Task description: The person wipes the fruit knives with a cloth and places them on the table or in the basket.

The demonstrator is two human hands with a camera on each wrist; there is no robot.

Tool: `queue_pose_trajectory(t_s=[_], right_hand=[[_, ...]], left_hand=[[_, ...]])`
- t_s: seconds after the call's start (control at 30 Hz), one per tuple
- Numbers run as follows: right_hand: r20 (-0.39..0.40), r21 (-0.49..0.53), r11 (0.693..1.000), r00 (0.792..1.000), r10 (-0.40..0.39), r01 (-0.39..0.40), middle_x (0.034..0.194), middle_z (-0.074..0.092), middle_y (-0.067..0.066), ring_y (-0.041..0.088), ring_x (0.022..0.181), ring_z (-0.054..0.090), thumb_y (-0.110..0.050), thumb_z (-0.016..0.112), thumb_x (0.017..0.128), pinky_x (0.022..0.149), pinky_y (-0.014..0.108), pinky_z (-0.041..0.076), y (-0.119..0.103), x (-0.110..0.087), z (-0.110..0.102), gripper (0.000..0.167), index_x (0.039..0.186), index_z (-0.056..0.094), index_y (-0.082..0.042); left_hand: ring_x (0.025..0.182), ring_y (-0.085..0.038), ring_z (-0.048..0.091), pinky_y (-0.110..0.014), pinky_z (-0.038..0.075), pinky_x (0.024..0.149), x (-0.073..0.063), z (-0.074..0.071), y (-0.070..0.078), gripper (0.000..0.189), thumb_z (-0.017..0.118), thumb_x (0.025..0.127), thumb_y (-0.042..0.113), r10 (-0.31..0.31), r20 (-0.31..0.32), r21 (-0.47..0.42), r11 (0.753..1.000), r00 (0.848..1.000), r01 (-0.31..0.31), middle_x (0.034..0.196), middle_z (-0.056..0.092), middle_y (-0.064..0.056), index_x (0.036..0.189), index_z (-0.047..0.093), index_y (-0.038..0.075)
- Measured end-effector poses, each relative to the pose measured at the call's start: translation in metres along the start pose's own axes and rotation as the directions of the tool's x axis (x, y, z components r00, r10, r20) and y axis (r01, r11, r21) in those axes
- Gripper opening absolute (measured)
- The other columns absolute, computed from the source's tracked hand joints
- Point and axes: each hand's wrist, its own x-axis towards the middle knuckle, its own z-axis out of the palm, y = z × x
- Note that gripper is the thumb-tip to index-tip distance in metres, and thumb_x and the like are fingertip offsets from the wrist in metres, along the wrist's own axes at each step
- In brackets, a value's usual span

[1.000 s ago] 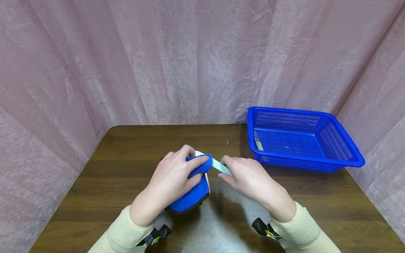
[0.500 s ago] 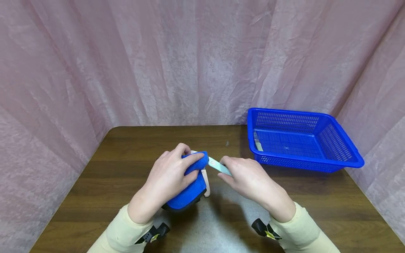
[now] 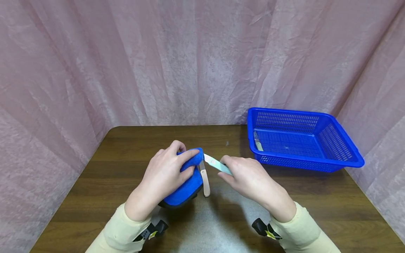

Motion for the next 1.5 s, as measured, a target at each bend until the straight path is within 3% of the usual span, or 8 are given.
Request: queue_pose_trajectory(t_s=[0.8, 1.5], right_hand=[[0.013, -0.002, 1.000, 1.000, 0.016, -0.016, 0.072, 0.055, -0.012, 0.010, 0.060, 0.050, -0.023, 0.084, 0.099, 0.053, 0.036, 0.046, -0.0002, -0.0003, -0.0013, 0.016, 0.101, 0.070, -0.016], [0.008, 0.001, 1.000, 1.000, 0.011, -0.011, 0.072, 0.054, -0.012, 0.010, 0.059, 0.049, -0.021, 0.084, 0.099, 0.053, 0.035, 0.045, 0.0004, -0.0012, -0.0013, 0.015, 0.100, 0.070, -0.016]], left_hand=[[0.090, -0.030, 0.069, -0.049, 0.058, 0.082, 0.0016, -0.0031, -0.0043, 0.047, 0.085, 0.095, 0.026, -0.077, 0.042, -0.009, 0.997, 0.996, 0.078, 0.122, 0.068, -0.013, 0.141, 0.078, 0.023], [0.090, -0.030, 0.068, -0.049, 0.058, 0.081, 0.0009, -0.0028, -0.0051, 0.046, 0.082, 0.095, 0.025, -0.085, 0.045, -0.007, 0.996, 0.995, 0.086, 0.121, 0.068, -0.013, 0.141, 0.078, 0.022]])
